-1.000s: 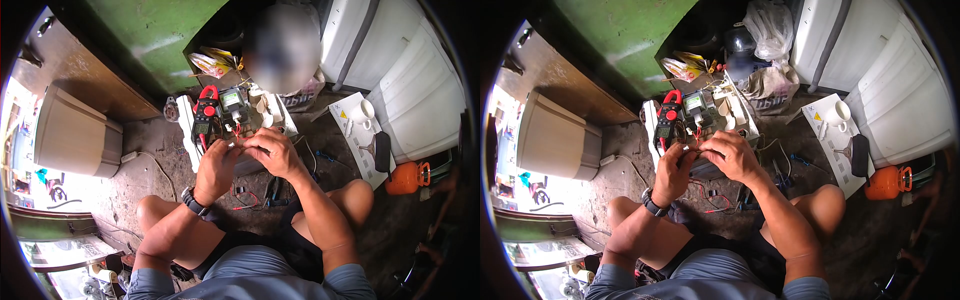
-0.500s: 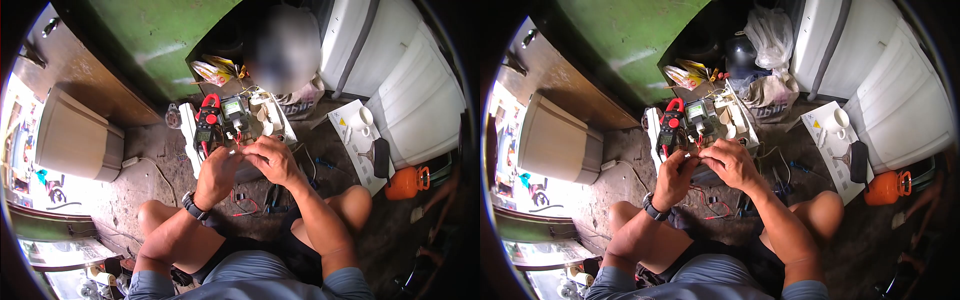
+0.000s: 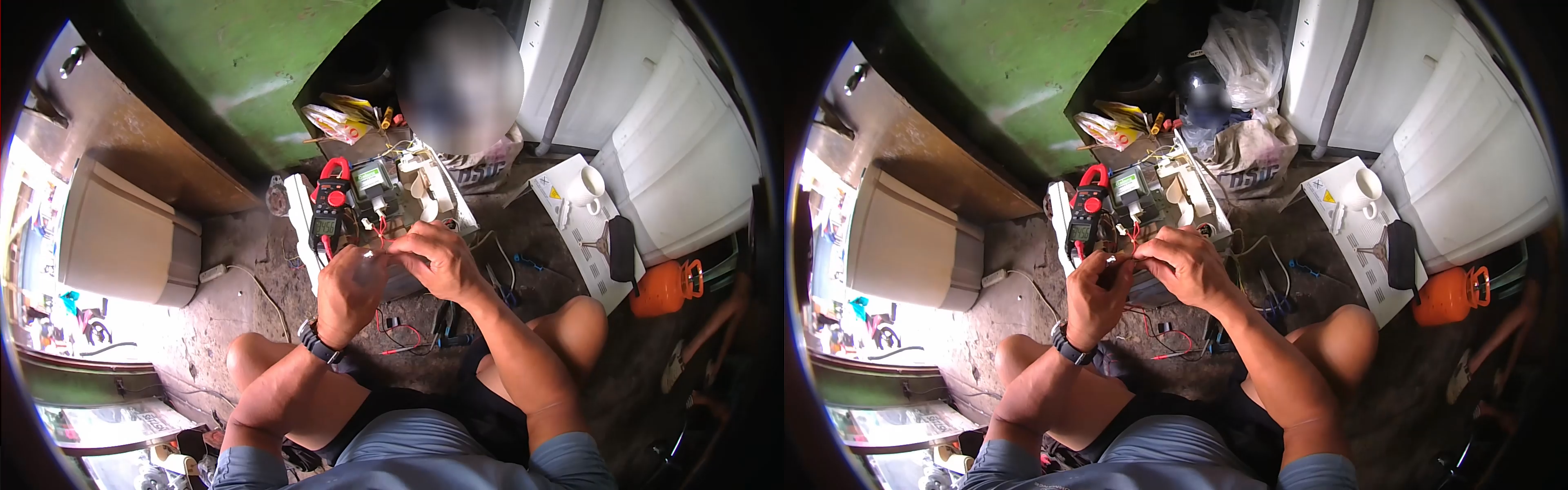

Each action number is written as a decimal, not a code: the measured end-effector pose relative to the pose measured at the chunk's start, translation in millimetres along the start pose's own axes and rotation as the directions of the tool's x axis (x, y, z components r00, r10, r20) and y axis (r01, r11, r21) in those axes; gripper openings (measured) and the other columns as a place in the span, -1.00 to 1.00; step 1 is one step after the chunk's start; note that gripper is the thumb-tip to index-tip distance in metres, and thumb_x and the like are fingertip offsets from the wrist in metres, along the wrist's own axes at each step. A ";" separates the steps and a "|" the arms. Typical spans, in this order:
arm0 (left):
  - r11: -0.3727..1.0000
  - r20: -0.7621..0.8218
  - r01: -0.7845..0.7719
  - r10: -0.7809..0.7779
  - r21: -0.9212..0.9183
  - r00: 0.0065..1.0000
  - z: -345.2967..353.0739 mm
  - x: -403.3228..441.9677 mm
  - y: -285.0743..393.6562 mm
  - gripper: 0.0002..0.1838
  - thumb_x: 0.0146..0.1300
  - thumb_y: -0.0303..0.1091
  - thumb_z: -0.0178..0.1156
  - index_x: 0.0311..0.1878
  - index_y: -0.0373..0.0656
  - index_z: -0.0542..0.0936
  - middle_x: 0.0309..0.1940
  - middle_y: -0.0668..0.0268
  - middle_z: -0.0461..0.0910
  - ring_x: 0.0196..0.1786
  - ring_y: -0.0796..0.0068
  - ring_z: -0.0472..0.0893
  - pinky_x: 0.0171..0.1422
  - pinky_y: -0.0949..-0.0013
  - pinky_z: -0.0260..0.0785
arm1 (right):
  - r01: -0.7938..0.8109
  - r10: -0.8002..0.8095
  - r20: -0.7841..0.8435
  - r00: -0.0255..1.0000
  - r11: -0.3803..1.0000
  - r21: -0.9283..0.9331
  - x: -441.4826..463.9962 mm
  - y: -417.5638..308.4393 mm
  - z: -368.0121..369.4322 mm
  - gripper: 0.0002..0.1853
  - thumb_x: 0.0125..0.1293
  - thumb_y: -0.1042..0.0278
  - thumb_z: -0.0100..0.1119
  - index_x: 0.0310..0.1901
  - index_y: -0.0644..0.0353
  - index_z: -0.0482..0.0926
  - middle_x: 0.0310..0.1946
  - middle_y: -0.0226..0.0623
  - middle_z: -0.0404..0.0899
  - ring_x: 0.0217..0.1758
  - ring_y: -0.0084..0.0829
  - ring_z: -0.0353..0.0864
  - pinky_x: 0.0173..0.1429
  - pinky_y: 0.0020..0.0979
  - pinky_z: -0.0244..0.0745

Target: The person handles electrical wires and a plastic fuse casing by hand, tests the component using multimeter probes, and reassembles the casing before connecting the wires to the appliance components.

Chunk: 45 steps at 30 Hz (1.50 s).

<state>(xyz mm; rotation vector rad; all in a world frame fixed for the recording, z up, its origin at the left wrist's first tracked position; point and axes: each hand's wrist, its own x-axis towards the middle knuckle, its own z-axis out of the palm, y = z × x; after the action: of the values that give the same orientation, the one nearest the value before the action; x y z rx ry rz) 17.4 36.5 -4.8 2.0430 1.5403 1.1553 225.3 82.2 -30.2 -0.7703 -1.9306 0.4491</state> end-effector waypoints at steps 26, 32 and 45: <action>0.741 0.269 0.432 -0.339 -0.514 0.901 3.2 -8.2 -6.4 -0.79 0.63 -0.26 0.46 0.09 -0.20 0.75 -0.21 0.61 0.69 -0.22 0.85 0.49 -0.17 0.58 0.33 | -0.053 0.053 0.001 0.999 0.997 0.056 1.8 -2.4 -0.1 -0.82 0.38 0.41 0.57 -0.06 0.06 0.76 -0.27 -0.36 0.71 -0.19 -0.19 0.74 -0.02 -0.16 0.57; 0.761 0.230 0.440 -0.375 -0.477 0.898 7.3 -7.1 -2.9 -0.80 0.61 -0.25 0.49 0.00 -0.19 0.76 -0.27 0.61 0.68 -0.25 0.84 0.49 -0.20 0.57 0.34 | -0.035 0.034 0.005 0.999 0.998 0.053 0.8 -0.5 1.1 -0.83 0.39 0.44 0.56 -0.05 0.05 0.77 -0.27 -0.36 0.71 -0.19 -0.19 0.74 -0.03 -0.17 0.57; 0.786 0.194 0.426 -0.380 -0.449 0.905 5.7 -5.8 6.8 -0.74 0.59 -0.21 0.51 -0.02 -0.26 0.80 -0.32 0.56 0.70 -0.30 0.82 0.48 -0.26 0.54 0.35 | 0.002 -0.002 0.012 1.000 0.999 0.041 1.2 0.9 0.5 -0.76 0.30 0.56 0.60 -0.07 0.10 0.75 -0.25 -0.31 0.71 -0.16 -0.19 0.74 -0.05 -0.18 0.60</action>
<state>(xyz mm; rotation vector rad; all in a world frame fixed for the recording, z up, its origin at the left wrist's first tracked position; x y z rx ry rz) 25.6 30.0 -6.0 1.3353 1.3751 1.1102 224.8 83.7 -30.1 -0.7405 -1.9269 0.4919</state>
